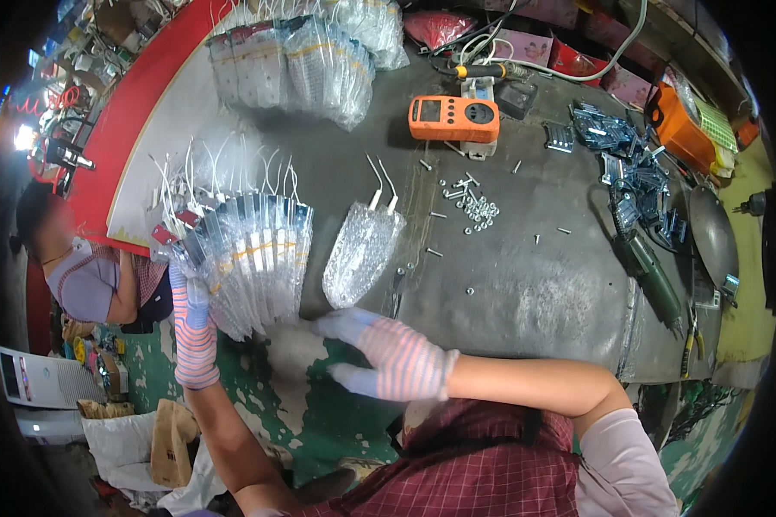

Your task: The person attaches metal brackets onto light fixtures using screws, an electric screwdriver, and pliers, wraps rubber bands around the assembled units, and retrieves more components from the shelf.

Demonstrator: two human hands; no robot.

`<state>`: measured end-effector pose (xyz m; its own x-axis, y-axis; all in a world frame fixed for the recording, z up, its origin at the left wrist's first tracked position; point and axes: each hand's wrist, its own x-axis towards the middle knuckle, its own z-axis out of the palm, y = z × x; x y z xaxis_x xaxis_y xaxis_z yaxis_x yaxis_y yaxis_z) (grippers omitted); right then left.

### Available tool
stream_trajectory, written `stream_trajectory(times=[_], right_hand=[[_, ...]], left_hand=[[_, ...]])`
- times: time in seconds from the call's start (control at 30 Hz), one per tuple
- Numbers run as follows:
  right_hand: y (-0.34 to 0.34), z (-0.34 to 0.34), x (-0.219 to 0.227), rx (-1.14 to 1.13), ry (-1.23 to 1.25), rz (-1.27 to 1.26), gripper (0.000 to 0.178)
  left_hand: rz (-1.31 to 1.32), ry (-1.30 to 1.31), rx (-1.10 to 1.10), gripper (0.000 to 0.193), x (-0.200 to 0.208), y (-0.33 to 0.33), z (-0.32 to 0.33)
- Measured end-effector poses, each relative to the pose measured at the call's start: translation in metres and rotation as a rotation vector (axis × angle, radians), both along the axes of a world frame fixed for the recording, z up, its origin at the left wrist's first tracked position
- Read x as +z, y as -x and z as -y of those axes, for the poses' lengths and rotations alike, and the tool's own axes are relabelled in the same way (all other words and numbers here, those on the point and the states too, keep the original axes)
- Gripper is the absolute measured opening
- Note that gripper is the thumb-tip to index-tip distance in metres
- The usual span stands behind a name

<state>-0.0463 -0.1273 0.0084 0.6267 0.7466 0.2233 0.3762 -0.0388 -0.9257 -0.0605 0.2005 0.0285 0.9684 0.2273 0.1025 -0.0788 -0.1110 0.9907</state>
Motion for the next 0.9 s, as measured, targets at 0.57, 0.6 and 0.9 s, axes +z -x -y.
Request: stream_trajectory(times=[0.57, 0.6, 0.9], right_hand=[[-0.033, -0.181, -0.089, -0.274, -0.116, -0.551, 0.124], [-0.036, -0.184, -0.09, -0.271, -0.237, -0.64, 0.121], [-0.078, -0.107, -0.012, -0.412, -0.257, -0.582, 0.129]], left_hand=[[-0.169, 0.545, -0.265, 0.09, -0.033, -0.017, 0.008], [-0.151, 0.539, -0.274, 0.091, -0.032, -0.02, 0.012], [-0.163, 0.694, -0.25, 0.102, -0.043, -0.078, 0.027]])
